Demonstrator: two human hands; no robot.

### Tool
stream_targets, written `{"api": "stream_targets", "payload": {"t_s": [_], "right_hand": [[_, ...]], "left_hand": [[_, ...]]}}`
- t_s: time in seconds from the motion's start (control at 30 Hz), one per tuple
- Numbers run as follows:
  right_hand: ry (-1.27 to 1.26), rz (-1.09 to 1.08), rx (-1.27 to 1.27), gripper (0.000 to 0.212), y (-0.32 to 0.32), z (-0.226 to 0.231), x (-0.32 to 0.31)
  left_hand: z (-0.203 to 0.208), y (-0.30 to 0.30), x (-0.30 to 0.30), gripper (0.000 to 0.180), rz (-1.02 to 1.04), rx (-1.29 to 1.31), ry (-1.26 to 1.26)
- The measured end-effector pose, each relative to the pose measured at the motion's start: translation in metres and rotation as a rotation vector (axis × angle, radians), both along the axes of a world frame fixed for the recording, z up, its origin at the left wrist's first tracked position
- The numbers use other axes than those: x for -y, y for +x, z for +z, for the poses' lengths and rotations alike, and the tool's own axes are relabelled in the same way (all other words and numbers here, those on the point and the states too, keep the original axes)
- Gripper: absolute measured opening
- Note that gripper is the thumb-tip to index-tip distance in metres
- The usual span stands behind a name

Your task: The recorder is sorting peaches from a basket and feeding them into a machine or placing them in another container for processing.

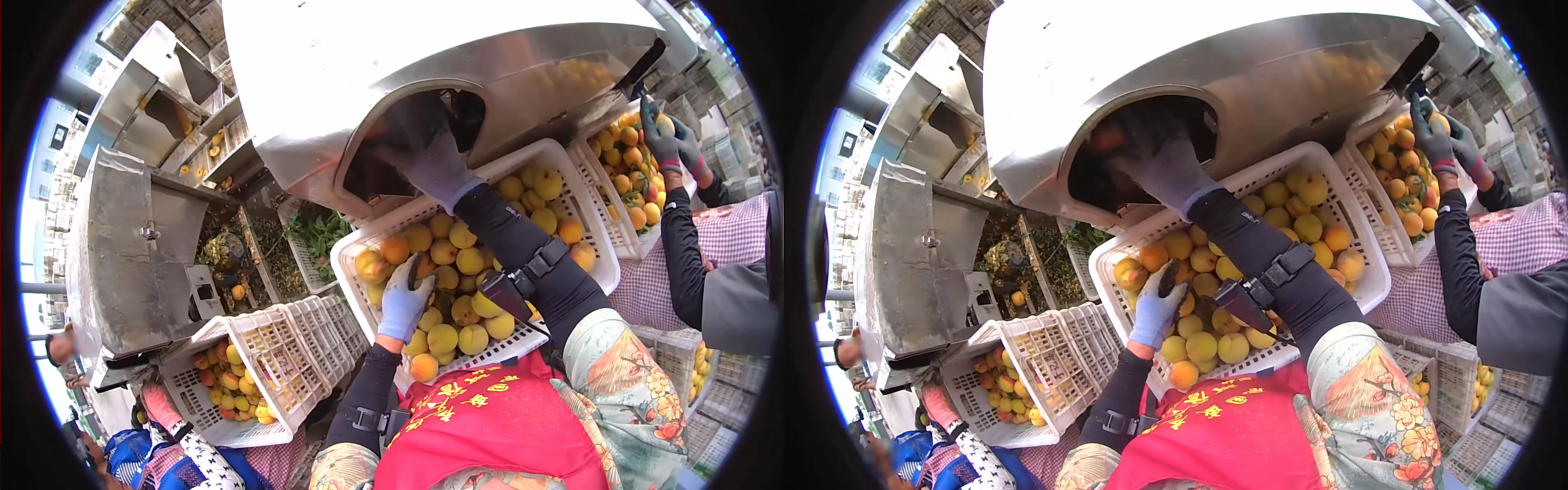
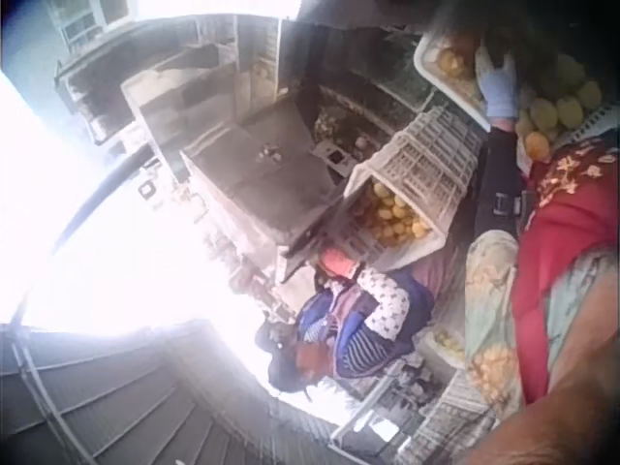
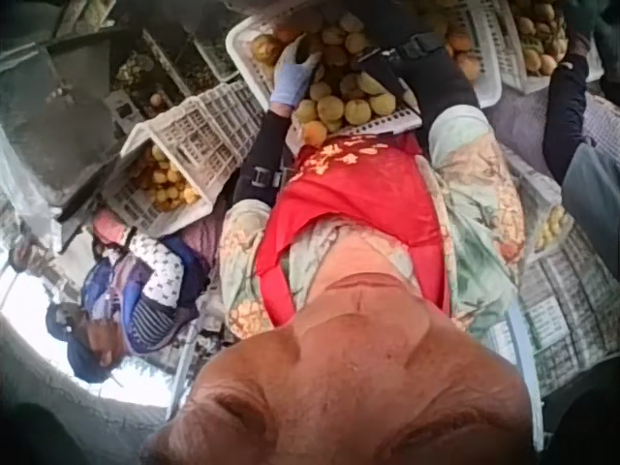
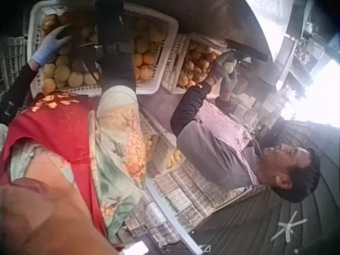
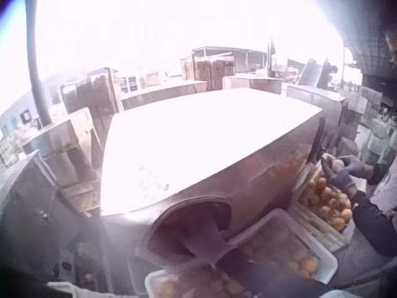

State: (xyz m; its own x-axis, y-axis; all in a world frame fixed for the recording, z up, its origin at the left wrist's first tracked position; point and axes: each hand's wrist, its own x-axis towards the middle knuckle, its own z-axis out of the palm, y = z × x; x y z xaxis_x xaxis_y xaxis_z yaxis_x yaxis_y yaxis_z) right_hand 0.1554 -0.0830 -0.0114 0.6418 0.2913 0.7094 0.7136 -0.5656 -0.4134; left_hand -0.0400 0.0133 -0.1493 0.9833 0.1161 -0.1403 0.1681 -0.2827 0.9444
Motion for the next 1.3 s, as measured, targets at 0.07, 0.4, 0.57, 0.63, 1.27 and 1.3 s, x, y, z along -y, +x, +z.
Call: {"api": "stream_targets", "payload": {"t_s": [0.07,0.4,0.57,0.63,1.27,1.3], "right_hand": [[0.124,0.095,-0.217,0.045,-0.016,0.028,0.01],[-0.716,-0.224,-0.644,0.053,-0.08,-0.064,0.186],[-1.319,-0.25,-0.765,0.081,-0.089,-0.079,0.167],[-1.296,-0.137,-0.801,0.079,-0.073,-0.074,0.167],[0.178,0.292,-0.932,0.064,-0.12,0.009,0.109],[0.097,0.276,-0.729,0.075,-0.127,0.008,0.102]], "left_hand": [[0.018,0.011,0.0,0.059,-0.097,0.034,0.4],[0.017,0.09,0.096,0.075,-0.263,-0.157,1.008],[-0.003,0.091,0.103,0.077,-0.191,-0.036,0.996],[0.003,0.089,0.085,0.073,-0.114,-0.009,0.712],[0.1,0.007,0.034,0.077,-0.02,-0.006,-1.585],[0.102,0.003,0.027,0.082,0.043,-0.03,-1.606]]}}
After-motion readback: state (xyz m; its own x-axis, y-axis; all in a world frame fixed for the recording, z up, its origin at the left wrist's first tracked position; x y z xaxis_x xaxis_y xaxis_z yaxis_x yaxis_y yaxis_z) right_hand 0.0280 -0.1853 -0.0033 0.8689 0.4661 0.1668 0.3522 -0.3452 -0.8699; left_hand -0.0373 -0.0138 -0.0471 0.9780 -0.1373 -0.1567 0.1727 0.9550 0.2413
